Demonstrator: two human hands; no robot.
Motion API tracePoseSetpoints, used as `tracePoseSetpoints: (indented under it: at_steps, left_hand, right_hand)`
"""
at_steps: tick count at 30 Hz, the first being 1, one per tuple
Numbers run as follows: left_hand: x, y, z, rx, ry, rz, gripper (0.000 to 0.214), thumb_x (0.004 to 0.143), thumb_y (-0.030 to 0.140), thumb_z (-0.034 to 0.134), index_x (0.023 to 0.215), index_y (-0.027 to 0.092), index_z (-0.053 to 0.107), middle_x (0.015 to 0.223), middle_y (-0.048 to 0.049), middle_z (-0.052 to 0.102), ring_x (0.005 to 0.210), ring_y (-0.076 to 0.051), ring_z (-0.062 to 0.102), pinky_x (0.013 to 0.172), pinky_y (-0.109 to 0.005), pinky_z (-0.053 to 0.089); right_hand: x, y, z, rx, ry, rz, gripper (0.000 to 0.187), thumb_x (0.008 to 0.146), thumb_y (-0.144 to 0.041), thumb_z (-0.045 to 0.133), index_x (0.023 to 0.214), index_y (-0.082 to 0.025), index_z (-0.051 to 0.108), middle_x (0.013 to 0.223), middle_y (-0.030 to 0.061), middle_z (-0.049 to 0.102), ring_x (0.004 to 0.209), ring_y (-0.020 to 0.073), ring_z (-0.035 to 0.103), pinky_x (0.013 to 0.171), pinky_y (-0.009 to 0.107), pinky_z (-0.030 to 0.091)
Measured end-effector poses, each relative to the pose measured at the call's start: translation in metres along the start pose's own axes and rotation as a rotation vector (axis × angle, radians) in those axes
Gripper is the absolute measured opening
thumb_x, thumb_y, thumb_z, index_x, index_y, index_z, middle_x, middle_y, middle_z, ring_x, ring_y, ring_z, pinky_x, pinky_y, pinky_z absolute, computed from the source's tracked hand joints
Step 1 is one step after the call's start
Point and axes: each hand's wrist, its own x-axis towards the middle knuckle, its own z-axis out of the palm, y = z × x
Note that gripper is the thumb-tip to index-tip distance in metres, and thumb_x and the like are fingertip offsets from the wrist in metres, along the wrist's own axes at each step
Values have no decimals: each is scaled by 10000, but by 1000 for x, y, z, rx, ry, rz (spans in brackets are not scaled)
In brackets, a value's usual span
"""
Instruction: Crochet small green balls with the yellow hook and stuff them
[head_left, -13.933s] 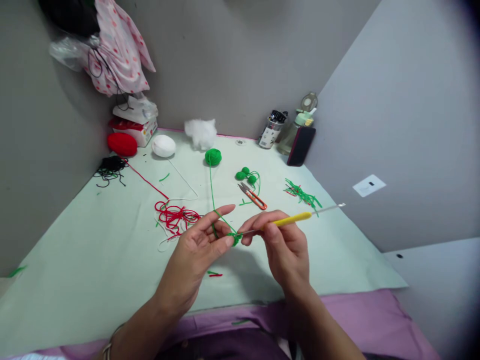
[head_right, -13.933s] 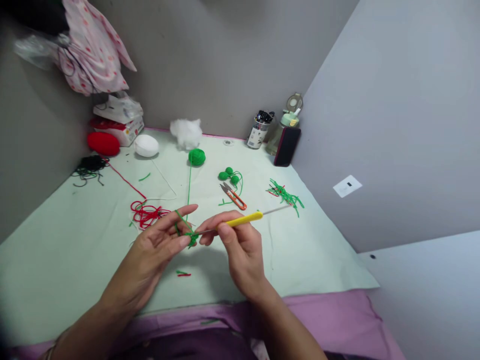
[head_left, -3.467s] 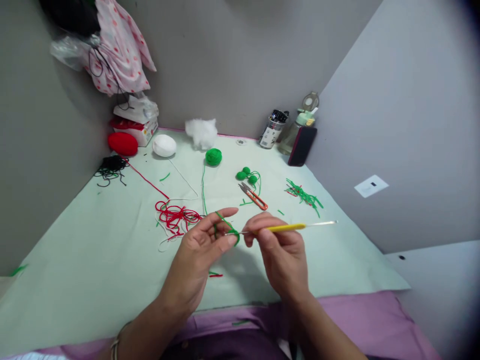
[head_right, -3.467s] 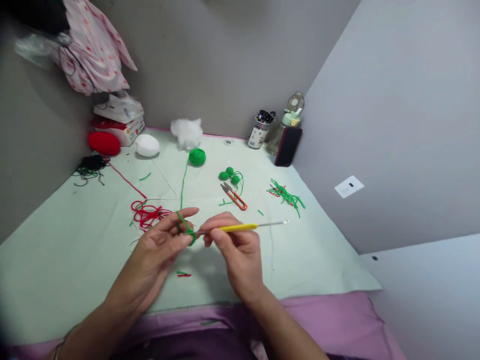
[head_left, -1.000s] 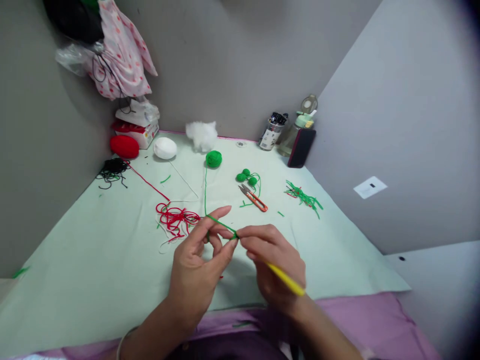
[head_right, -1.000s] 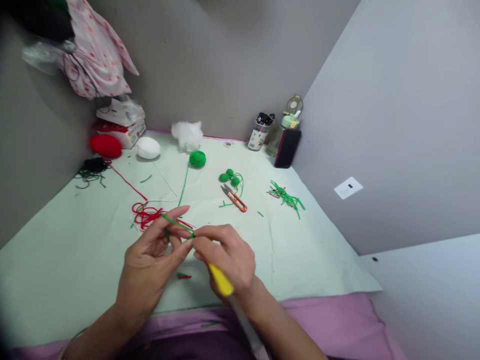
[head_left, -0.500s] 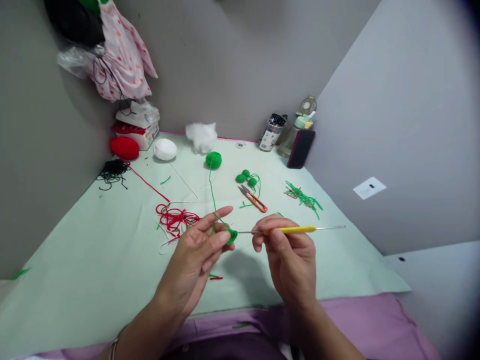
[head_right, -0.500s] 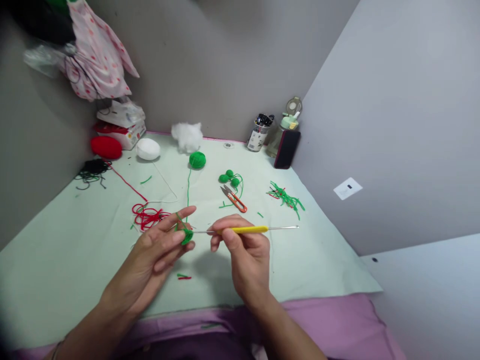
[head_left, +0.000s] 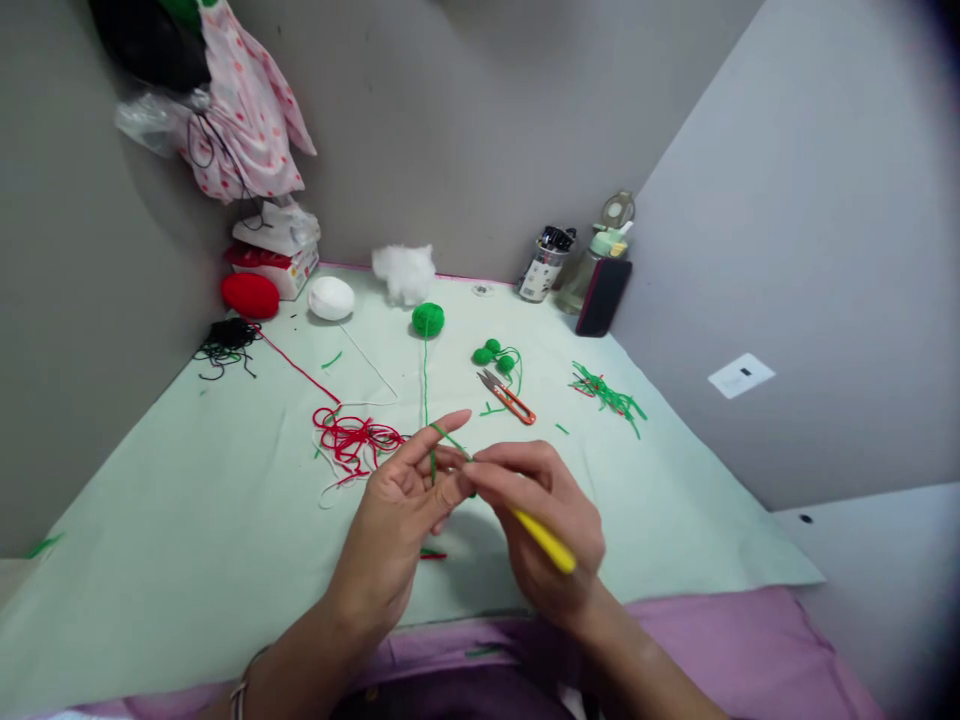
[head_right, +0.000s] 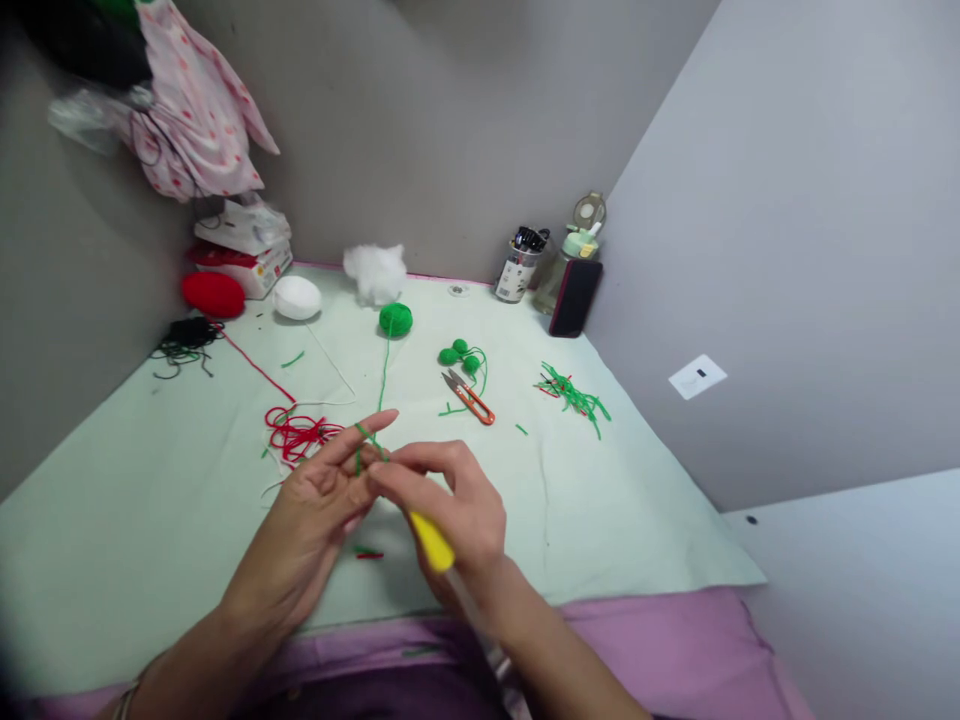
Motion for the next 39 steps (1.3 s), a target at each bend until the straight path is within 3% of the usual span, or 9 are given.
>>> tracePoseSetpoints:
  at_steps: [3,5,7,11,15,24,28,35,39]
  left_hand:
    - [2,3,-2,-106,-64,-147,452,769,281,913,1206,262,801,680,80,539,507,-4,301,608,-139,438]
    - [4,4,-4,-150,-99,-189,388,781,265,900,1159,235,821,628,108,475,475,10,237,791,-209,525]
    - [4,3,-5,-140,-86,-149,367,767,258,904,1126,240,830,676,90,536,508,1,334,870,-242,524]
    - [3,-1,-4,17,-37,0,395,749,260,918,1130,300,823,853,34,665,813,-78,595,828,-189,475]
    - [3,-3,-5,100,-34,50,407,785,253,894,1170,346,799,859,38,658,879,-107,620,867,-225,476]
    - [0,0,-7,99,-24,30,379,788,291,881,1158,323,807,888,19,662,888,-122,618,858,-238,474]
    - [1,-1,-9,160,-5,53,369,813,275,859,1169,350,800,882,29,644,878,-111,607,849,-222,478]
    - [-1,-5,-9,230,60,167,405,812,213,855,1183,363,794,869,42,632,868,-99,594,849,-195,482]
    - [-2,-1,-5,16,-16,-9,546,753,273,911,1277,306,759,798,40,621,718,-80,554,744,-193,497]
  right_hand:
    - [2,3,-6,-52,-13,-51,358,951,-47,656,1203,-268,782,1060,88,749,959,207,709,786,336,591]
    - [7,5,-10,127,46,102,266,988,-98,630,1110,-268,796,946,52,746,833,170,687,727,310,571]
    - [13,7,-12,363,100,285,190,1015,-188,626,1016,-264,800,857,22,716,704,138,638,648,284,541]
    - [14,8,-7,528,47,379,143,1000,-275,672,976,-258,812,891,36,731,761,150,651,658,279,542]
    - [10,8,-2,467,23,331,153,1007,-251,666,1031,-277,815,985,41,773,849,155,678,742,289,561]
    - [13,8,-7,684,24,483,197,1060,-324,580,1008,-246,754,921,16,780,751,116,709,725,254,585]
    - [9,3,-10,438,10,326,203,1074,-243,534,1067,-252,737,977,30,771,796,136,712,749,290,601]
    - [3,-7,-12,-322,-185,-244,229,1001,-68,580,1160,-176,706,1072,102,769,997,188,728,834,305,620]
    - [1,-6,-8,-422,-126,-312,292,958,-52,653,1172,-226,750,1102,88,748,1045,202,719,863,323,620]
